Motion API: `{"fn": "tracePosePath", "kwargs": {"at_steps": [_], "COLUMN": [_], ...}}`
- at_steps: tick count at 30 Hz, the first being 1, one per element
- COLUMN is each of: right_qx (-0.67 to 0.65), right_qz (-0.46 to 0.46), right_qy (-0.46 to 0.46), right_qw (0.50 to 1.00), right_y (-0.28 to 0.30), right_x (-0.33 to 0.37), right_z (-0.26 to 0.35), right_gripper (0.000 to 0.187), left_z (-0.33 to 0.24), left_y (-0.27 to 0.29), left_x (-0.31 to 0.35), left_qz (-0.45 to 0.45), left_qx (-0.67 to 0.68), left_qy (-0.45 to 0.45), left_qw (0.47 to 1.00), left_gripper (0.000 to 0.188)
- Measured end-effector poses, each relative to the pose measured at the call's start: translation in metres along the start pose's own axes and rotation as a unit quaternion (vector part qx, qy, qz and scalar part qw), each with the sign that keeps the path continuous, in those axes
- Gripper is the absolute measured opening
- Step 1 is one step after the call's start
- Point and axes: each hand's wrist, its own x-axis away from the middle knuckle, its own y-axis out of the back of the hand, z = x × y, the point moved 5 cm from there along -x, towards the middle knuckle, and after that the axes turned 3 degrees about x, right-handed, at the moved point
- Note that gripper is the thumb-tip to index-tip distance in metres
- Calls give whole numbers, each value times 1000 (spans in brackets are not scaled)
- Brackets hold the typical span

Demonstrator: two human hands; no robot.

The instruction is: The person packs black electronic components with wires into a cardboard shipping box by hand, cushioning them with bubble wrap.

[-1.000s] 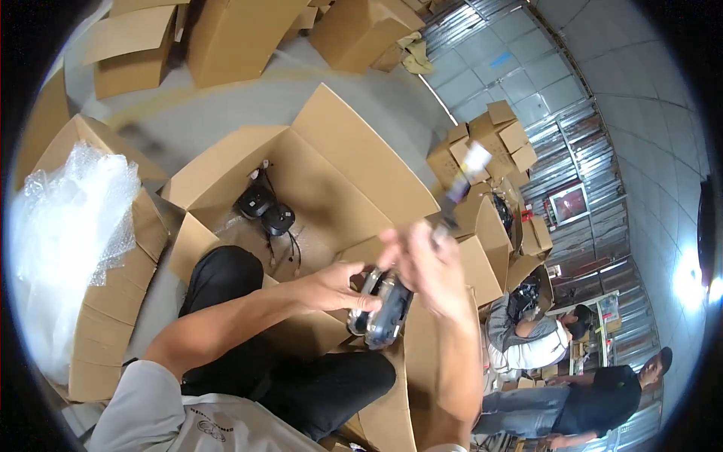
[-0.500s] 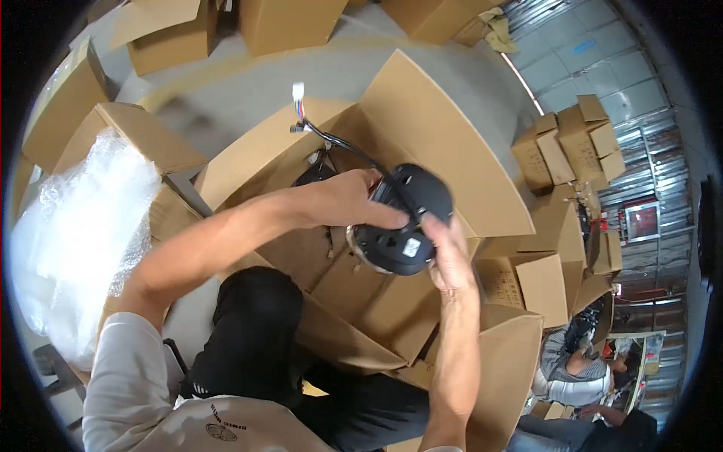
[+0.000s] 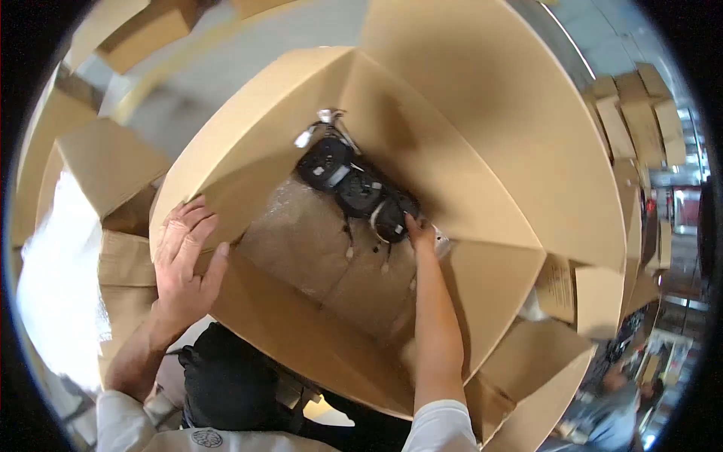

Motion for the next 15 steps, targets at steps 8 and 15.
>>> {"fn": "tracePosePath", "kwargs": {"at_steps": [8,15], "right_qx": [182,211], "right_qz": [11,38], "right_qy": [263,558], "right_qw": [947,802], "right_y": [25,214], "right_x": [132,380], "right_z": [217,264], "right_gripper": [24,32], "left_z": [44,72], "left_y": [4,-30], "left_x": [26,30], "left_qz": [29,32], "left_qx": [-102,-96], "left_qy": [36,-25], "left_qw": [994,995], "left_gripper": [11,17]}}
